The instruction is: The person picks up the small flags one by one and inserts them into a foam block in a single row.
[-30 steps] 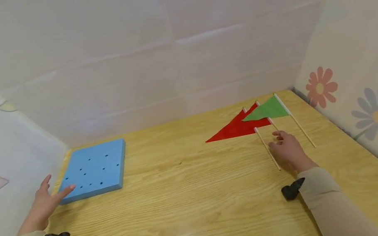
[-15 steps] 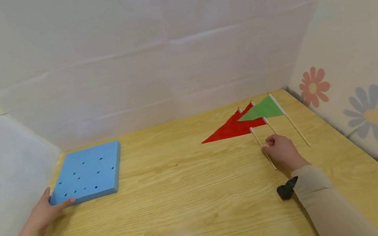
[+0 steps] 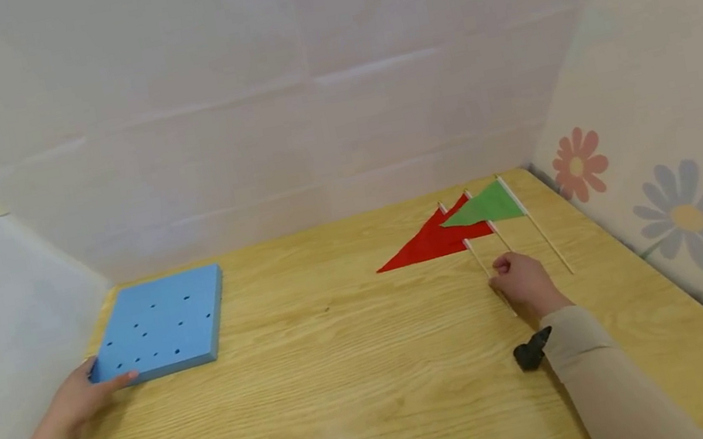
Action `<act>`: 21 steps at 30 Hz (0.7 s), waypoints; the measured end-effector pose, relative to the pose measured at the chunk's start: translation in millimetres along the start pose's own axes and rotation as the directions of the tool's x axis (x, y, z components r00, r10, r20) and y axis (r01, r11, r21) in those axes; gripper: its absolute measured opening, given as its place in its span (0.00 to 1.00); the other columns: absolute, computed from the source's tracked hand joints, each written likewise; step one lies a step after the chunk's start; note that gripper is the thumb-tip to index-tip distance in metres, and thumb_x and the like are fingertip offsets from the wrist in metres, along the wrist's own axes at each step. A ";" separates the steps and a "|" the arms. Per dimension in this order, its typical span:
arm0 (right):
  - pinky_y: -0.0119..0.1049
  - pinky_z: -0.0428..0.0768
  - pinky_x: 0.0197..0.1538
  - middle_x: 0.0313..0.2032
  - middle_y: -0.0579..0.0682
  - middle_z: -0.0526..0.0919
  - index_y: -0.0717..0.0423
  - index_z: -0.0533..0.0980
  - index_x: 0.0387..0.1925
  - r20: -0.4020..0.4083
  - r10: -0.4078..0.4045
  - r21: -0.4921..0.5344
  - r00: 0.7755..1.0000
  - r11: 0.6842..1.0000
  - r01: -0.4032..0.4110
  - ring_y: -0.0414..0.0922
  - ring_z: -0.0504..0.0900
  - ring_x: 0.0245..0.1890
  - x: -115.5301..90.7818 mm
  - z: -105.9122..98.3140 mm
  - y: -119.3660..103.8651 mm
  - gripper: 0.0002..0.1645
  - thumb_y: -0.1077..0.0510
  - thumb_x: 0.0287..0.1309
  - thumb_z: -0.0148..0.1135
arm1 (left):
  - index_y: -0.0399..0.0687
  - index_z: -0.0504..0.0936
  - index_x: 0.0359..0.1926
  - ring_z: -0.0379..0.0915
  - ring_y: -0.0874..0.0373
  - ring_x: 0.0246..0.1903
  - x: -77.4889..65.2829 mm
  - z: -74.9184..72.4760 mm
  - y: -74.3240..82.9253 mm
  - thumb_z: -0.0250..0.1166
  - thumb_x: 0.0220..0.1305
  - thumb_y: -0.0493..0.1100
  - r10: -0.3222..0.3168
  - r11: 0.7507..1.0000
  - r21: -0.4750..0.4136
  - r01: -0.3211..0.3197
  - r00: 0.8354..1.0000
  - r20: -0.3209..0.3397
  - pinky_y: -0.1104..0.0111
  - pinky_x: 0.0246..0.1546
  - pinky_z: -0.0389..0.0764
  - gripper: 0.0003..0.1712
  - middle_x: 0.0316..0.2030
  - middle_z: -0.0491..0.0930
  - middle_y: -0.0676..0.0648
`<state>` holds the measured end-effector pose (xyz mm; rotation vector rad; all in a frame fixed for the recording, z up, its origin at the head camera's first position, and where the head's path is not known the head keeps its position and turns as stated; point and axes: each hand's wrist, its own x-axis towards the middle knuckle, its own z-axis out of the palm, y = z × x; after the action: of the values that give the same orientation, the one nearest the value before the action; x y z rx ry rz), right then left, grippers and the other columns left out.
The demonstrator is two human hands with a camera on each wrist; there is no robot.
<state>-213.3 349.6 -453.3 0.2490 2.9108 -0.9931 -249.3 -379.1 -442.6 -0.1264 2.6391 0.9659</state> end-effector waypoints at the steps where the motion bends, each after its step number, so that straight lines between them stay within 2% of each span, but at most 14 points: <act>1: 0.54 0.77 0.51 0.44 0.66 0.79 0.77 0.73 0.53 0.001 -0.007 -0.011 1.000 1.000 0.007 0.60 0.78 0.45 0.2 -0.3 -0.6 0.23 0.60 0.65 0.63 | 0.15 0.27 0.72 0.31 0.15 0.70 0.7 -1.3 -0.2 0.64 0.70 0.65 0.010 1.000 0.006 -0.010 1.000 0.004 0.31 0.68 0.48 0.70 0.70 0.31 0.13; 7: 0.53 0.77 0.49 0.41 0.64 0.78 0.79 0.72 0.53 0.050 -0.034 -0.062 0.998 0.997 0.037 0.58 0.76 0.42 3.9 -2.9 -2.2 0.22 0.62 0.66 0.61 | 0.15 0.28 0.72 0.31 0.14 0.69 3.0 -7.5 -1.1 0.69 0.67 0.63 0.035 0.999 0.023 -0.036 0.999 0.018 0.30 0.67 0.48 0.72 0.69 0.31 0.10; 13: 0.54 0.78 0.47 0.37 0.63 0.80 0.78 0.74 0.47 0.054 -0.072 -0.139 0.996 0.987 0.079 0.57 0.79 0.39 6.5 -5.1 -2.9 0.17 0.65 0.64 0.60 | 0.15 0.29 0.72 0.33 0.13 0.68 5.4 -6.7 -2.3 0.70 0.66 0.62 0.054 0.997 0.057 -0.055 0.998 0.011 0.30 0.67 0.49 0.72 0.67 0.32 0.08; 17: 0.51 0.78 0.44 0.39 0.66 0.81 0.79 0.75 0.47 0.056 -0.079 -0.159 0.995 0.984 0.087 0.56 0.78 0.37 7.6 -5.7 -4.0 0.17 0.66 0.63 0.55 | 0.13 0.30 0.72 0.35 0.12 0.67 5.5 -7.1 -0.6 0.70 0.65 0.62 0.068 0.994 0.080 -0.068 0.998 0.003 0.30 0.66 0.51 0.72 0.66 0.34 0.07; 21: 0.51 0.77 0.43 0.44 0.71 0.81 0.80 0.75 0.49 0.062 -0.071 -0.155 0.996 0.985 0.080 0.57 0.77 0.37 8.9 -6.4 -4.2 0.19 0.66 0.63 0.52 | 0.14 0.31 0.72 0.34 0.13 0.68 5.8 -6.8 -0.3 0.71 0.65 0.62 0.061 0.997 0.054 -0.061 0.998 0.007 0.30 0.66 0.51 0.73 0.67 0.33 0.07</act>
<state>-222.9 351.5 -446.6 0.1015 2.9466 -0.7593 -256.7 -383.6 -439.8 -0.0306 2.6756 0.9110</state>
